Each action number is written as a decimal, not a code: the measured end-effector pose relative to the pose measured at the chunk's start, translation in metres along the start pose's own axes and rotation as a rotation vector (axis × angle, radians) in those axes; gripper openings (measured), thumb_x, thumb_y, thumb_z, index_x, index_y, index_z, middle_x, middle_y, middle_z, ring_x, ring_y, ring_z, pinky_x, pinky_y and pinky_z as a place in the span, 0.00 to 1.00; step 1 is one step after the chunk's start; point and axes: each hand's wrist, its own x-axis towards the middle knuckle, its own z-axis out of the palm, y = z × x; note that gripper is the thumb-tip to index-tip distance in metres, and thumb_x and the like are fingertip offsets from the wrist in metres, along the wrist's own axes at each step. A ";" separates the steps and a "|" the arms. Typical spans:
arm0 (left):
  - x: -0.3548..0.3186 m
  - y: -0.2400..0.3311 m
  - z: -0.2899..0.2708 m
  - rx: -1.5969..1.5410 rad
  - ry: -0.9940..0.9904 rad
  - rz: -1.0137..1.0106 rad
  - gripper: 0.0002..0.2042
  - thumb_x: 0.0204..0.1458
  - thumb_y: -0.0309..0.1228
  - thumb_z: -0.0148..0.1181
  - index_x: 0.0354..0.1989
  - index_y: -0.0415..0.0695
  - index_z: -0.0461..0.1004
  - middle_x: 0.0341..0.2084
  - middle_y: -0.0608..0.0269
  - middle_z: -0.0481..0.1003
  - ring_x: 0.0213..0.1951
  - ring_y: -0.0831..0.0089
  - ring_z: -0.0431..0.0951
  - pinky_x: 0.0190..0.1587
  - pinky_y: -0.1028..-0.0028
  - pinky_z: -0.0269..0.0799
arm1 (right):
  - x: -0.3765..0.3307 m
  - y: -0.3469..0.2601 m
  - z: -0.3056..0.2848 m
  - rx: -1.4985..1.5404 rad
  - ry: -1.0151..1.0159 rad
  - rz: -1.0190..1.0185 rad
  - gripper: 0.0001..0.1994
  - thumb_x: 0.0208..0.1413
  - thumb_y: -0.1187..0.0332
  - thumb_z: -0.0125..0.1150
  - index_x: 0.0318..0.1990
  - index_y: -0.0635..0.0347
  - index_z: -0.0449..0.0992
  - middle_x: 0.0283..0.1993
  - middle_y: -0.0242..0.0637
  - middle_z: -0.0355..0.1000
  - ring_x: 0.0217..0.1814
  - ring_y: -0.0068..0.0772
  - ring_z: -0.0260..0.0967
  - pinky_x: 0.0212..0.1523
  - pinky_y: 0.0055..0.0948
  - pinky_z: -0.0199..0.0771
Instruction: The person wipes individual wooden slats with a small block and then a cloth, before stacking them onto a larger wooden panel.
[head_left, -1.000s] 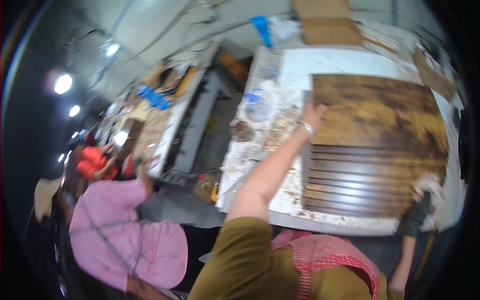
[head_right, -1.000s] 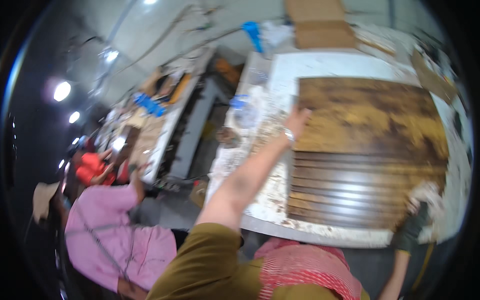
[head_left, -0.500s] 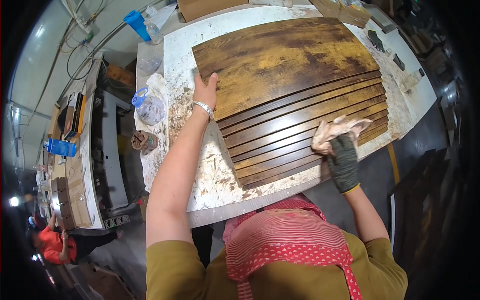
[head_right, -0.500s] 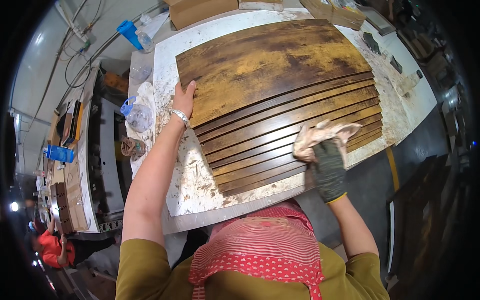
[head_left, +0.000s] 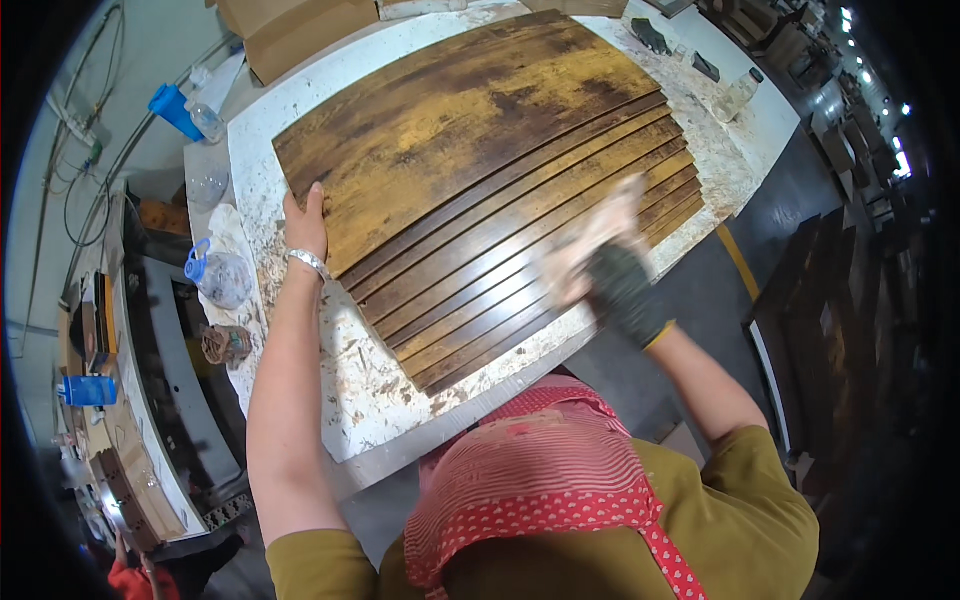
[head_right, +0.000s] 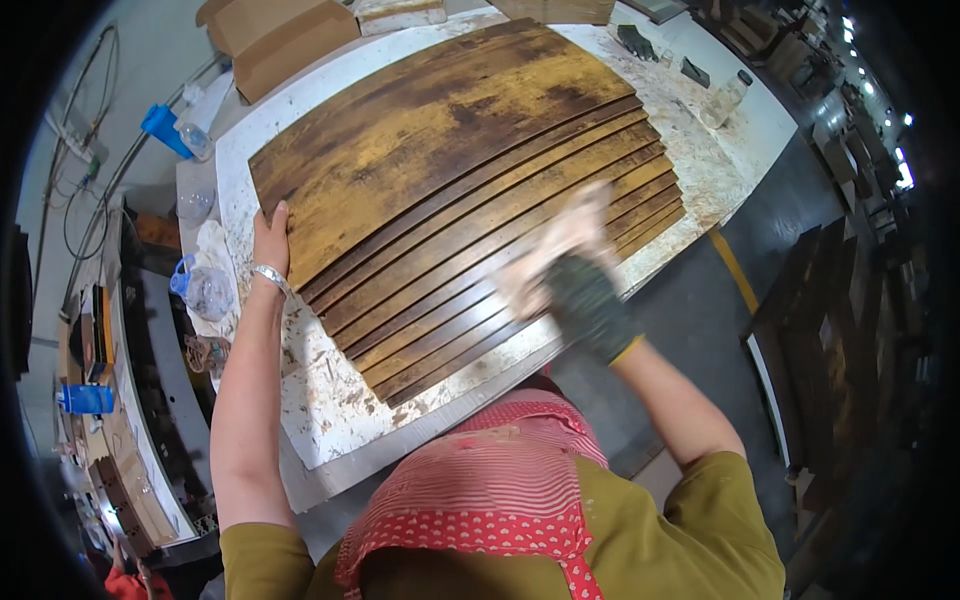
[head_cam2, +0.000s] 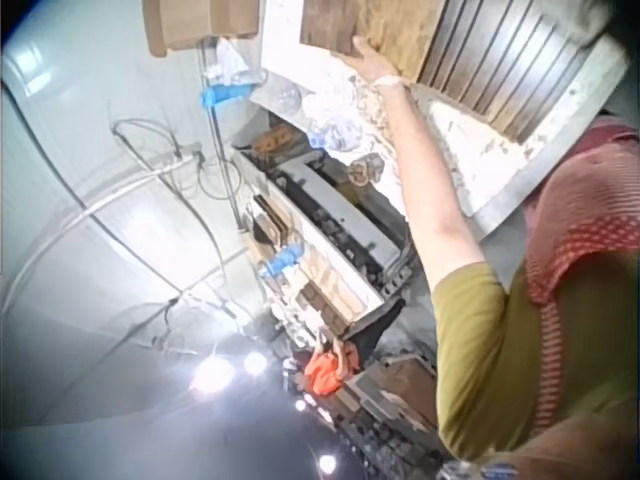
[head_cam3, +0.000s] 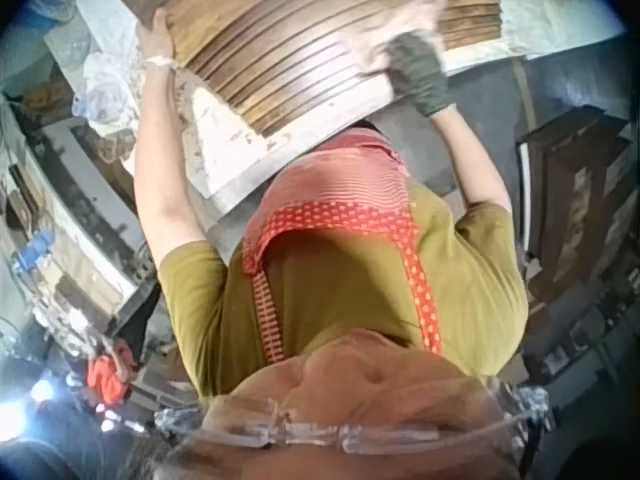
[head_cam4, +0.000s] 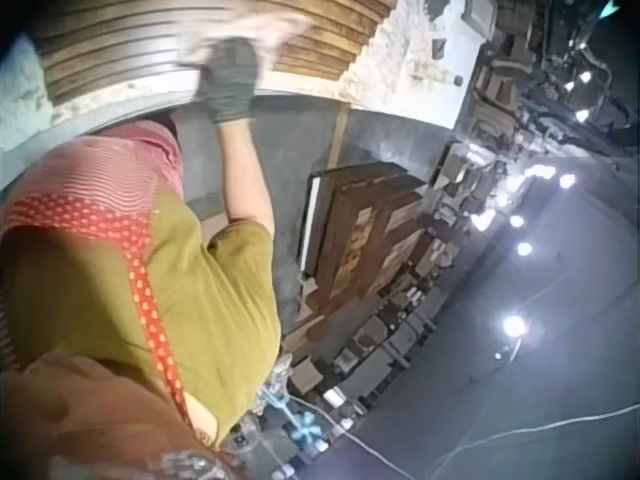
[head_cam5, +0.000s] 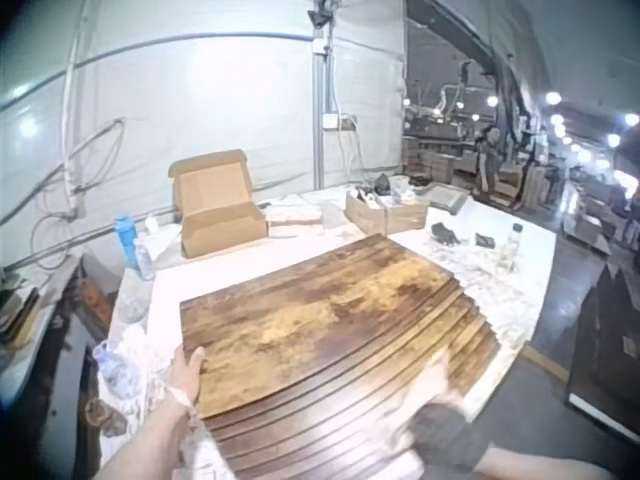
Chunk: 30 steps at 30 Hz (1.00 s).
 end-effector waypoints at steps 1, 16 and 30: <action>-0.004 0.010 0.003 0.017 0.015 0.009 0.39 0.54 0.52 0.49 0.63 0.30 0.49 0.61 0.38 0.54 0.63 0.50 0.55 0.64 0.65 0.49 | -0.019 0.028 -0.014 0.021 0.049 0.191 0.20 0.47 0.67 0.57 0.49 0.65 0.70 0.48 0.50 0.69 0.56 0.48 0.64 0.59 0.41 0.62; -0.002 0.004 -0.001 0.046 0.052 0.017 0.36 0.54 0.49 0.50 0.61 0.30 0.52 0.57 0.37 0.61 0.60 0.50 0.61 0.61 0.66 0.54 | 0.059 -0.144 -0.012 0.337 -0.480 -0.061 0.10 0.44 0.70 0.53 0.35 0.57 0.75 0.34 0.42 0.70 0.40 0.37 0.71 0.36 0.33 0.72; 0.001 0.007 0.001 -0.039 -0.015 0.042 0.38 0.54 0.49 0.51 0.62 0.29 0.50 0.60 0.38 0.56 0.63 0.51 0.56 0.64 0.66 0.49 | 0.024 -0.094 -0.004 0.315 -0.122 -0.176 0.15 0.42 0.70 0.56 0.40 0.64 0.72 0.39 0.44 0.68 0.44 0.41 0.67 0.47 0.38 0.67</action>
